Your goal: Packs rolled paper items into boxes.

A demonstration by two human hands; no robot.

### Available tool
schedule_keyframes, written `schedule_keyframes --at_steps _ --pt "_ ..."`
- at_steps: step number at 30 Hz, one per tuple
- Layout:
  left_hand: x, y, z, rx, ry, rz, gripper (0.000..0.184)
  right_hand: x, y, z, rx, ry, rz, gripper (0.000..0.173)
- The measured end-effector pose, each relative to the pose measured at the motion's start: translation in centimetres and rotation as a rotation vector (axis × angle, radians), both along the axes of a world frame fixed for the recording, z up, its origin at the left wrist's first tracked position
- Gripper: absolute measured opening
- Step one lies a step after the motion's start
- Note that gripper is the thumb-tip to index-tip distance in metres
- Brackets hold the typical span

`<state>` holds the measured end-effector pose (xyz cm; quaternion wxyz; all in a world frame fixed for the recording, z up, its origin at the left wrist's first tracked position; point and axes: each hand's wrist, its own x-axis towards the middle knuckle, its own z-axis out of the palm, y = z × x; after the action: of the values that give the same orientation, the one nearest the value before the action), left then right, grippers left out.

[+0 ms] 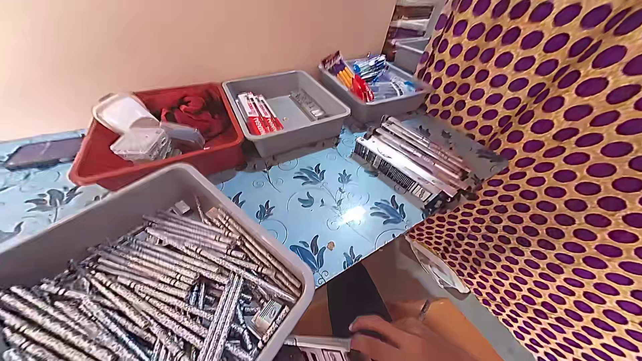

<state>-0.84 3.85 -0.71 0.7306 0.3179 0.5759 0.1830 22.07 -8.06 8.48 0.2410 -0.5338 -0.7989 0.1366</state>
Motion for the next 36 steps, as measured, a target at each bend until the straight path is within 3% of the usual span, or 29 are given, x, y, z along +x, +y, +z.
schedule_keyframes --at_steps 4,5,8,11,16,19,24,28,36 --pt "-1.0 -0.6 -2.1 0.027 -0.068 0.104 0.028 -0.4 -0.1 0.0 0.027 -0.032 -0.090 0.071" --pt "-1.0 -0.4 -2.0 0.024 -0.062 0.110 0.029 -0.2 -0.2 0.9 0.053 -0.006 -0.149 0.073" --pt "-0.5 -0.1 -1.6 -0.008 -0.049 0.139 0.029 0.9 -1.6 4.4 0.177 0.239 -0.333 0.044" --pt "-0.7 0.2 -1.9 -0.047 -0.057 0.107 0.029 0.6 -3.6 6.7 0.299 0.680 -0.329 0.040" --pt "-0.3 0.5 -2.7 -0.126 -0.042 0.141 0.024 -2.7 -4.1 5.9 0.239 0.700 -0.061 0.042" --pt "-0.1 0.4 -2.8 -0.140 -0.058 0.139 0.025 -5.2 -4.0 4.1 0.311 0.574 -0.134 0.038" --pt "0.0 0.2 -2.5 -0.173 -0.085 0.088 0.025 -3.4 -5.1 3.0 0.424 0.511 -0.402 0.043" --pt "0.0 0.0 -2.8 -0.202 -0.147 0.099 0.026 -2.5 -5.9 2.8 0.433 0.591 -0.402 0.038" --pt "-0.2 0.1 -3.1 -0.219 -0.157 0.101 0.024 -2.6 -5.7 2.9 0.465 0.521 -0.424 0.038"
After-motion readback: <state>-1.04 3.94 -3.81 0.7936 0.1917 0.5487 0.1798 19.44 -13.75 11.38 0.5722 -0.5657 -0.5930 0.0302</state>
